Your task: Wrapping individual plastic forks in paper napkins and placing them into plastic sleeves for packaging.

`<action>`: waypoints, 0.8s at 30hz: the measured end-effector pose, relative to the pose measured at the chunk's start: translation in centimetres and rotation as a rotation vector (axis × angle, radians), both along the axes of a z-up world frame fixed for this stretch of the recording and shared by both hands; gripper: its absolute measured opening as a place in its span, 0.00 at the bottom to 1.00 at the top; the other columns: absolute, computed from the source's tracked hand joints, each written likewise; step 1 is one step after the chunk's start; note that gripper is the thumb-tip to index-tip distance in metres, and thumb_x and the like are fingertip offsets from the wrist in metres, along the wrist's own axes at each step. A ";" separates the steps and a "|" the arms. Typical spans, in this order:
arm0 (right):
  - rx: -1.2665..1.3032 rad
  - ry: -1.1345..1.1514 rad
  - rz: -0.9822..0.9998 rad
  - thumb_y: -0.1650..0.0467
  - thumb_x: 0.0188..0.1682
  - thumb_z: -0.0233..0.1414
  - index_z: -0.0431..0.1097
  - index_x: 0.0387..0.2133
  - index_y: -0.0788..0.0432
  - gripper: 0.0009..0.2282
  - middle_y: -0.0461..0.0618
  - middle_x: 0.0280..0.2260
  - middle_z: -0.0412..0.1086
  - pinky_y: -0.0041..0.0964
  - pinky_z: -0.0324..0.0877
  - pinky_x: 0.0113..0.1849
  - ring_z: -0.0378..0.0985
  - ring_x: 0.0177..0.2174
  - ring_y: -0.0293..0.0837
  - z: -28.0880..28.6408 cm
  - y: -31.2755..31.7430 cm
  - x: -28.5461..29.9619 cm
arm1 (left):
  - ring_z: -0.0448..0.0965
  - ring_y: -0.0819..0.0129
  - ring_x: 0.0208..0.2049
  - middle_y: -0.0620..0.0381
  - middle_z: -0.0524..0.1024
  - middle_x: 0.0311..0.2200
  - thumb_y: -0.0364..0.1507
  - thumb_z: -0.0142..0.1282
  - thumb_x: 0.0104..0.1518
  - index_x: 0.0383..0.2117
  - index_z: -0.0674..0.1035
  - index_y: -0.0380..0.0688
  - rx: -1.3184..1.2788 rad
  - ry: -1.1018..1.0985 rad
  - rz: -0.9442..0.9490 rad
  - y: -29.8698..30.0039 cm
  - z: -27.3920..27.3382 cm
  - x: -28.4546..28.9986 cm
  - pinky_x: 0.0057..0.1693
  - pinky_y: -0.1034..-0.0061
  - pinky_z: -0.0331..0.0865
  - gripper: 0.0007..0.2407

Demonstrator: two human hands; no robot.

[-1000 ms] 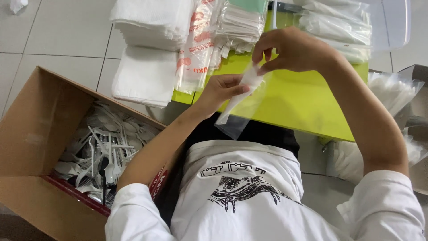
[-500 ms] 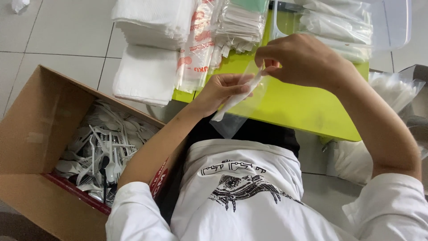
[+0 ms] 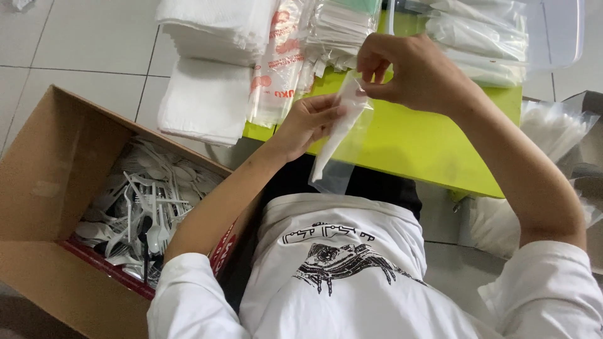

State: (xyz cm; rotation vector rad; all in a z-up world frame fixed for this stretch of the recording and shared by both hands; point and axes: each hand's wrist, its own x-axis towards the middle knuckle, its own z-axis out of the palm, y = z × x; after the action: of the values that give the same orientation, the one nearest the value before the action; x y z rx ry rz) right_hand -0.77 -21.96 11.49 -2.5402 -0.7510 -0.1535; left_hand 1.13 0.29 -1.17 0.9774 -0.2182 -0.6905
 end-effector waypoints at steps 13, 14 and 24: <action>0.092 -0.143 0.062 0.81 0.44 0.65 0.79 0.34 0.65 0.06 0.52 0.32 0.78 0.31 0.73 0.31 0.78 0.29 0.41 -0.4 0.5 -0.3 | 0.83 0.51 0.48 0.42 0.79 0.51 0.40 0.61 0.56 0.55 0.75 0.35 -0.094 -0.081 -0.172 0.5 0.7 -0.1 0.52 0.65 0.82 0.25; 0.108 -0.132 0.072 0.81 0.45 0.64 0.79 0.34 0.65 0.06 0.51 0.32 0.78 0.32 0.72 0.31 0.78 0.29 0.41 -0.5 0.3 -0.2 | 0.83 0.55 0.49 0.43 0.78 0.52 0.38 0.61 0.59 0.57 0.74 0.35 -0.142 -0.089 -0.191 0.6 0.8 -0.2 0.51 0.67 0.81 0.24; 0.085 -0.153 0.284 0.81 0.50 0.63 0.76 0.32 0.66 0.04 0.53 0.38 0.72 0.37 0.76 0.40 0.76 0.36 0.46 -0.8 -1.7 1.6 | 0.80 0.60 0.47 0.50 0.78 0.50 0.28 0.67 0.55 0.61 0.73 0.41 -0.126 -0.124 -0.051 0.4 -0.2 0.2 0.54 0.63 0.77 0.25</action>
State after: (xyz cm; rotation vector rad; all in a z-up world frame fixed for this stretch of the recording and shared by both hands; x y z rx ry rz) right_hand 0.85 -23.66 10.64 -2.3313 -1.1300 -0.2803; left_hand 1.28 0.68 -1.33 0.8975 -0.3921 -0.6552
